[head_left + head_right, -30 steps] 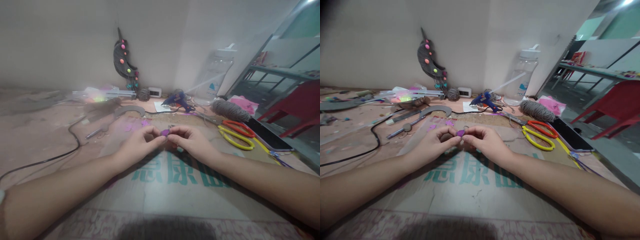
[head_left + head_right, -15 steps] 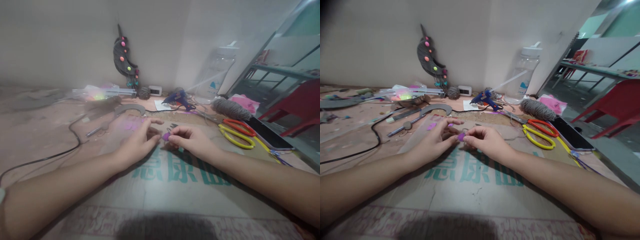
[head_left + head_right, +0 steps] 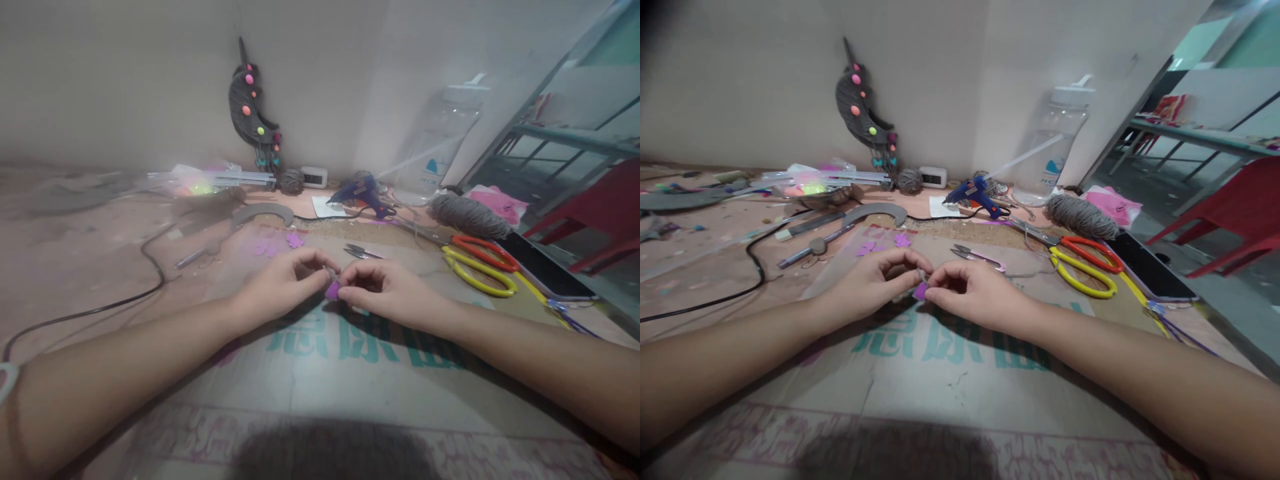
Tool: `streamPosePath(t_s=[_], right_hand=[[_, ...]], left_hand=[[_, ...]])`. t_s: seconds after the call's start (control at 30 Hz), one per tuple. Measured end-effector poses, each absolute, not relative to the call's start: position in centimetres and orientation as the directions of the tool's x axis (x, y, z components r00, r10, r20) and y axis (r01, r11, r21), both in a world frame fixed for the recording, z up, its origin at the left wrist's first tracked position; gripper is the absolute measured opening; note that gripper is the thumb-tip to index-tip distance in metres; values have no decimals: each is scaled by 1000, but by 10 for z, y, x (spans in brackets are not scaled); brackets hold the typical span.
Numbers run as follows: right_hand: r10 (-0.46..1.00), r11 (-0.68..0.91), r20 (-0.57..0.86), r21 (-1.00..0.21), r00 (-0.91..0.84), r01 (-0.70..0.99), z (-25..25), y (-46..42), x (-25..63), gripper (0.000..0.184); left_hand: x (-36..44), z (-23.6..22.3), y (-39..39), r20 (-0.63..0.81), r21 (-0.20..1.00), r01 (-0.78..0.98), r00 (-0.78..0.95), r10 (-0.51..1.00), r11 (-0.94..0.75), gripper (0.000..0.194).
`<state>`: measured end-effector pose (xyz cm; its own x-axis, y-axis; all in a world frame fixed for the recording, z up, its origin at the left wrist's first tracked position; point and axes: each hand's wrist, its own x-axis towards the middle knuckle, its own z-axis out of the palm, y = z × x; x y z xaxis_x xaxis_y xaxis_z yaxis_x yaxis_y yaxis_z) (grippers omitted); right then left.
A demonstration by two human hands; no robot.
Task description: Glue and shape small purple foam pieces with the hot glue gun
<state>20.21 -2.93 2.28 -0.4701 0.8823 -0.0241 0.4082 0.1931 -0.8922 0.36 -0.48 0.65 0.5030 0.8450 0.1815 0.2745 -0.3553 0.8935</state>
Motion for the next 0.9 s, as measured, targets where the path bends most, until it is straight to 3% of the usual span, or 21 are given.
streamPosePath(t_s=[0.23, 0.33, 0.57, 0.8, 0.9], right_hand=[[934, 201, 21, -857, -356, 475, 22, -21, 210, 15], [932, 217, 34, -851, -362, 478, 20, -20, 212, 15], [917, 305, 90, -786, -388, 538, 16, -20, 211, 11], [906, 364, 159, -765, -392, 530, 12, -20, 211, 12], [907, 364, 168, -771, -386, 522, 11, -20, 211, 11]], left_hand=[[2, 7, -6, 155, 890, 329, 430, 890, -314, 19], [2, 6, -6, 161, 865, 372, 430, 888, -337, 28], [4, 11, -8, 162, 854, 378, 461, 872, -358, 28], [2, 10, -10, 211, 714, 508, 501, 839, -482, 36], [0, 8, -9, 225, 711, 509, 488, 843, -485, 41]])
